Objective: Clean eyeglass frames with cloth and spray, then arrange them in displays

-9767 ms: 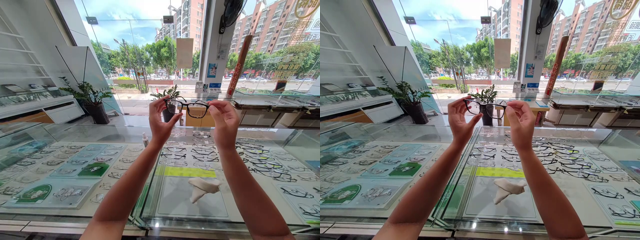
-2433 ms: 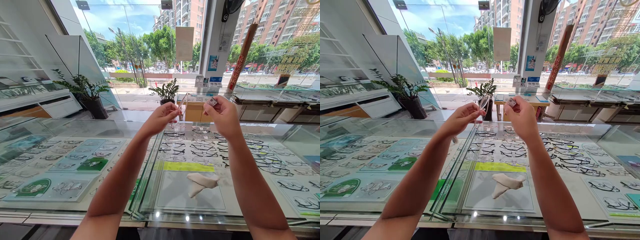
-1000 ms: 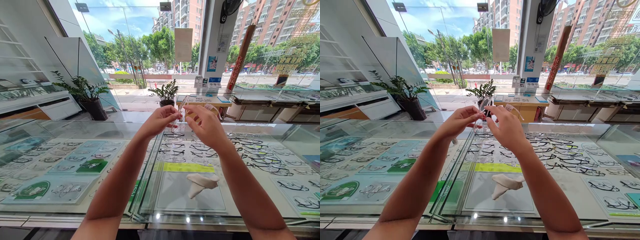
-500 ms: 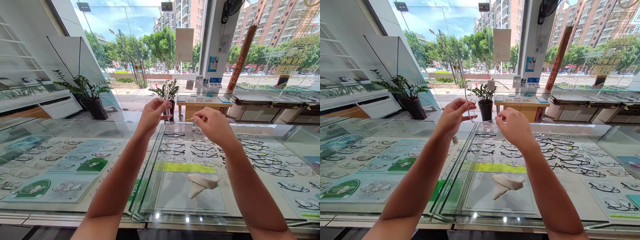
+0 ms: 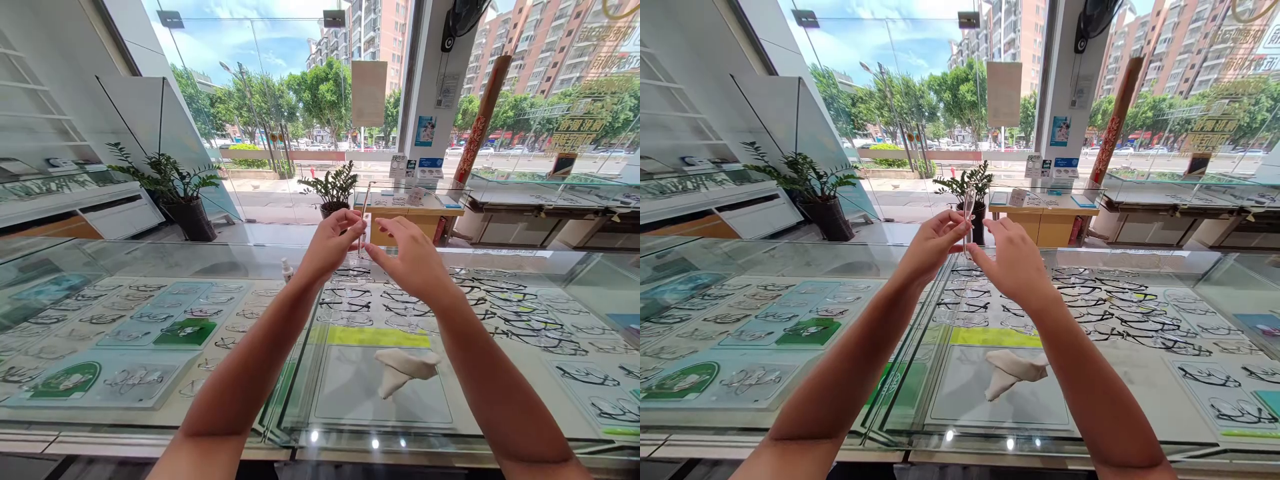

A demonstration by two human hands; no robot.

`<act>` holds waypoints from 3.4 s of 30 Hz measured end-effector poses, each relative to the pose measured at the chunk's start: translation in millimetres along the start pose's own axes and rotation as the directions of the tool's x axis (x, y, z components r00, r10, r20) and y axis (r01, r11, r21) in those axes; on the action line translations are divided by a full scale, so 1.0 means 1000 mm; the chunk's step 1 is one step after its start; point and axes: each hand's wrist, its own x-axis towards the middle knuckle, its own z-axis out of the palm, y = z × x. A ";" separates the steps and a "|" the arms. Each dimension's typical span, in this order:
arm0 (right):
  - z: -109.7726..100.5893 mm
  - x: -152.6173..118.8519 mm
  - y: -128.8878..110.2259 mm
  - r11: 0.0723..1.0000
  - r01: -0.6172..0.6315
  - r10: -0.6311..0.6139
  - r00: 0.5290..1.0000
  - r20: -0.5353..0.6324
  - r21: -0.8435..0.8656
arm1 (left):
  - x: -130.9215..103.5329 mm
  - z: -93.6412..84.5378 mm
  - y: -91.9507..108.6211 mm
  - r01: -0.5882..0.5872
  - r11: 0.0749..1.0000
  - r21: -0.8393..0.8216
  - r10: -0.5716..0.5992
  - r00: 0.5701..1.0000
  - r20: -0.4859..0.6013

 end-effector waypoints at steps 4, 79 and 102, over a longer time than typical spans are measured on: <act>0.009 -0.001 -0.003 0.997 0.032 -0.032 0.999 0.003 0.065 | -0.007 0.010 0.006 0.065 0.994 -0.083 -0.060 0.996 0.060; 0.086 -0.095 0.016 0.721 -0.211 0.096 0.974 0.207 0.660 | -0.072 -0.013 -0.100 0.184 0.983 -0.025 -0.184 0.983 0.023; 0.080 -0.085 0.025 0.625 -0.213 0.242 0.967 0.072 0.751 | -0.085 -0.004 -0.083 0.032 0.957 0.288 -0.051 0.997 0.060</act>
